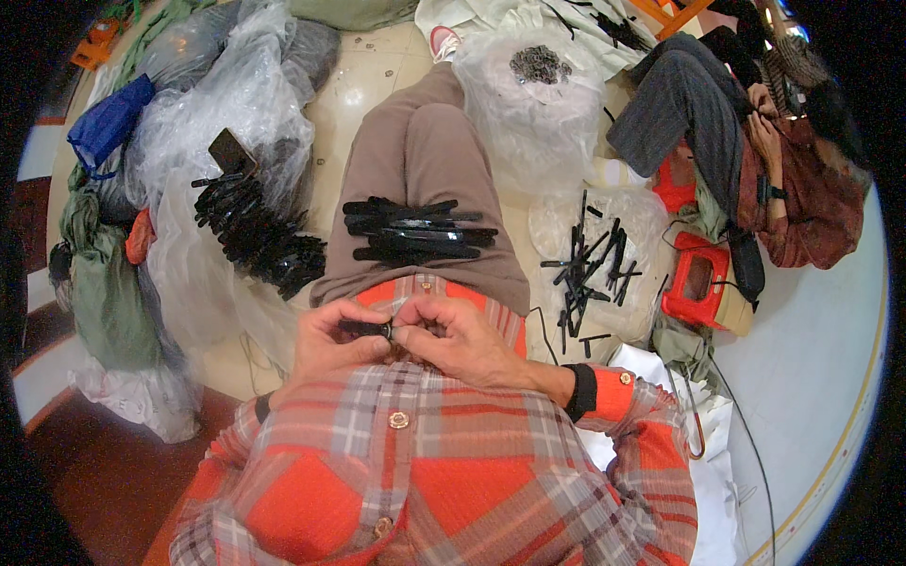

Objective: Assembling small black plastic components by hand.

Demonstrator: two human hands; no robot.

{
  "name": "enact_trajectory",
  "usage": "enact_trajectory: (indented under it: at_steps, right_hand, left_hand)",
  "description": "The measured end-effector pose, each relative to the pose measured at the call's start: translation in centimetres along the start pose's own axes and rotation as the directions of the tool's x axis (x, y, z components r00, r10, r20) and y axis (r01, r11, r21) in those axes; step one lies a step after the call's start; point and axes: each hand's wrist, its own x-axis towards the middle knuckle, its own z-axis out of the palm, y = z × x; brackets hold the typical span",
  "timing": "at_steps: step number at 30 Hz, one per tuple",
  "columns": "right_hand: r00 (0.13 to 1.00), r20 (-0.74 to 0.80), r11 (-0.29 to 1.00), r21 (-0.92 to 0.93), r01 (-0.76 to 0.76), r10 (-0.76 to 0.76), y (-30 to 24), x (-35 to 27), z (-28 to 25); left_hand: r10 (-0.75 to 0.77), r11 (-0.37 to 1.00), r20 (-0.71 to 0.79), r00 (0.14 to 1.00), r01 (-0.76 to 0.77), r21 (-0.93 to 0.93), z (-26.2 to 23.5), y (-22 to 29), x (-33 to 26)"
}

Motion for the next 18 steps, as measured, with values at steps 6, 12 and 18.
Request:
enact_trajectory:
  at_steps: [6, 12, 18]
  right_hand:
    - [0.998, 0.037, 0.997, 0.049, -0.061, 0.059, -0.2, 0.0, -0.5]
    - [0.986, 0.083, 0.983, 0.104, -0.15, 0.142, -0.7, 0.4, -0.8]
    - [0.984, 0.11, 0.985, 0.093, -0.148, 0.137, -0.8, 1.7, -1.0]
  left_hand:
    - [0.055, 0.998, 0.016, 0.998, -0.055, 0.009, 0.0, -0.6, -0.1]
    - [0.148, 0.985, 0.021, 0.989, -0.15, 0.085, 0.0, -0.9, 0.2]
    - [0.19, 0.956, -0.086, 0.978, -0.165, 0.241, 0.7, 0.5, 0.9]
